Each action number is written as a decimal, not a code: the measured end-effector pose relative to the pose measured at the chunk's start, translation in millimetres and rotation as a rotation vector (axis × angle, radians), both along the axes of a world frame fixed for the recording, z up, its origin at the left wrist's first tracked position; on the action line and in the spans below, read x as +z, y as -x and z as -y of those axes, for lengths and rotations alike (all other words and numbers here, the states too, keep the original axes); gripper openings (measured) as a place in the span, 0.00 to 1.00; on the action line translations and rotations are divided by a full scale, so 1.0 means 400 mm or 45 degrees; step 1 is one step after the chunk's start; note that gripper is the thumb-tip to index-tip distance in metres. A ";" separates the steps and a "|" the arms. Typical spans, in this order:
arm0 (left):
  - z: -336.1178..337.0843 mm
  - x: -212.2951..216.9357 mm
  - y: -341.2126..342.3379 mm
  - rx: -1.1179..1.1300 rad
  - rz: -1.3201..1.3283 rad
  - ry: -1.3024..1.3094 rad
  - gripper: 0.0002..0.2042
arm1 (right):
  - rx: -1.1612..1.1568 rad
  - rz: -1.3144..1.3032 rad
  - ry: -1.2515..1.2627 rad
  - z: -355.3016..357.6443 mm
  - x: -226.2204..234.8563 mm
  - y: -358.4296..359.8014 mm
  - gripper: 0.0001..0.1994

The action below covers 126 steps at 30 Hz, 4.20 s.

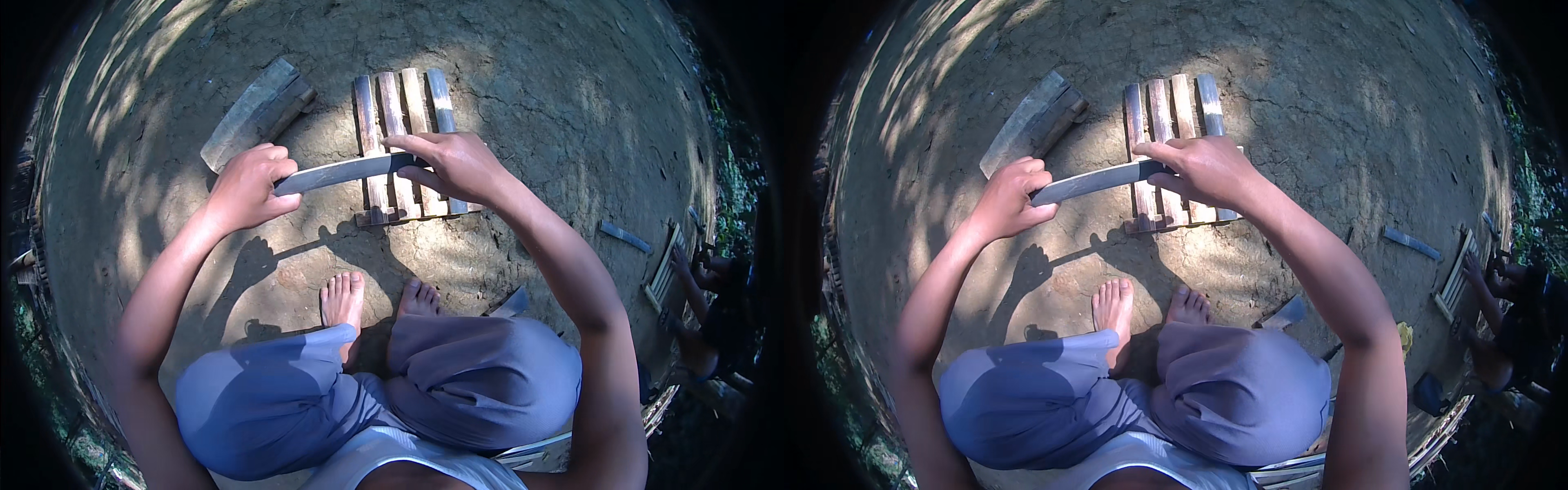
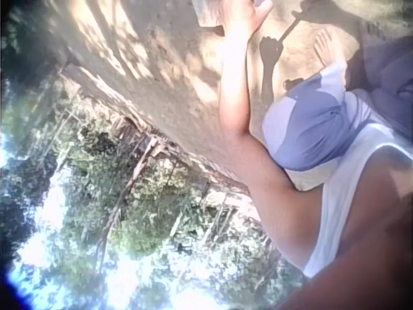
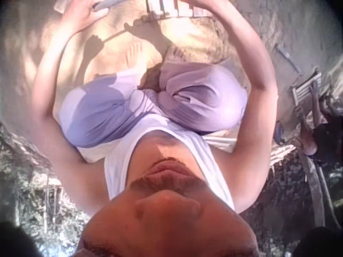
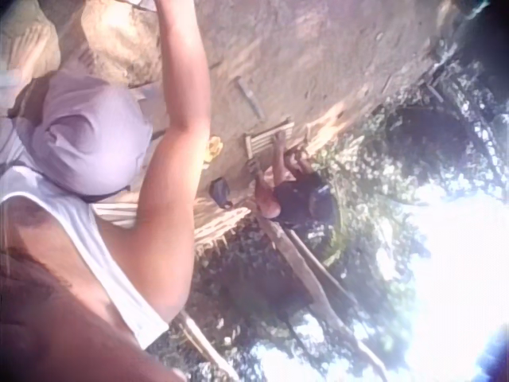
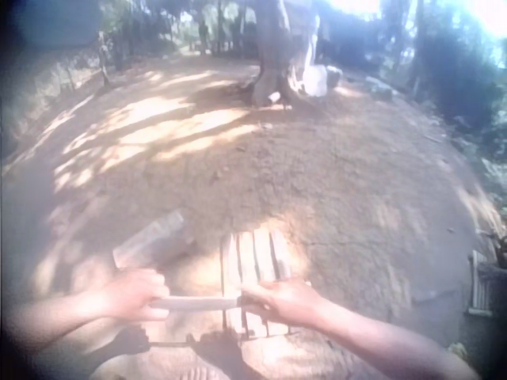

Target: The person is assembling a wooden panel by aligning wooden strips and securing a cross-member, using a hatchet to tap the pieces into place and trim small fragments.

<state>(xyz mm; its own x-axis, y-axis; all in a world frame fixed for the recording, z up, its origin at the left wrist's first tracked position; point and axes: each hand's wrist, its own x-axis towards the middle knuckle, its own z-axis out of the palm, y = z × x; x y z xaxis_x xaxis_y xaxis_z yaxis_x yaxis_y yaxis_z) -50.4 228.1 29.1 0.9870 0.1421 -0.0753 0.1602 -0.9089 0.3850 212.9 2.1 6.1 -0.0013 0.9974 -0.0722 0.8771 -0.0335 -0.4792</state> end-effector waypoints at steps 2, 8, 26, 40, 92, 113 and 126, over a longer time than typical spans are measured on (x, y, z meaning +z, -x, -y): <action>-0.012 -0.075 -0.042 0.000 0.206 -0.060 0.18 | -0.027 -0.020 0.025 0.025 -0.077 -0.036 0.24; -0.101 -0.245 -0.196 0.398 0.481 -0.119 0.29 | -0.859 0.092 0.324 0.213 -0.131 -0.209 0.21; -0.278 -0.278 -0.384 0.531 0.156 -0.146 0.34 | -0.451 0.569 0.146 -0.070 -0.028 -0.402 0.22; -0.448 -0.325 -0.116 1.032 -0.692 -0.345 0.68 | -0.298 0.109 0.038 -0.437 -0.388 -0.514 0.22; -0.175 -0.524 -0.152 0.904 -0.258 0.791 0.16 | -0.938 -0.069 0.020 -0.107 -0.495 -0.463 0.23; -0.121 -0.445 -0.033 0.707 -0.303 1.084 0.12 | -0.796 0.002 0.201 0.055 -0.417 -0.394 0.24; -0.140 -0.480 -0.104 0.686 -0.559 0.953 0.11 | -0.863 -0.045 0.565 0.255 -0.238 -0.246 0.28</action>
<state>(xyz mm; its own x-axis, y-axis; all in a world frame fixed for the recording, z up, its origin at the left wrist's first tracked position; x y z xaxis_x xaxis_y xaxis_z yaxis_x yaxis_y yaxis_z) -8.8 284.1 -163.0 0.6696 0.3274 -0.6667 0.7405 -0.2246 0.6334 311.2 -99.7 -89.2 0.5833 0.6608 -0.4724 0.5828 -0.7455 -0.3234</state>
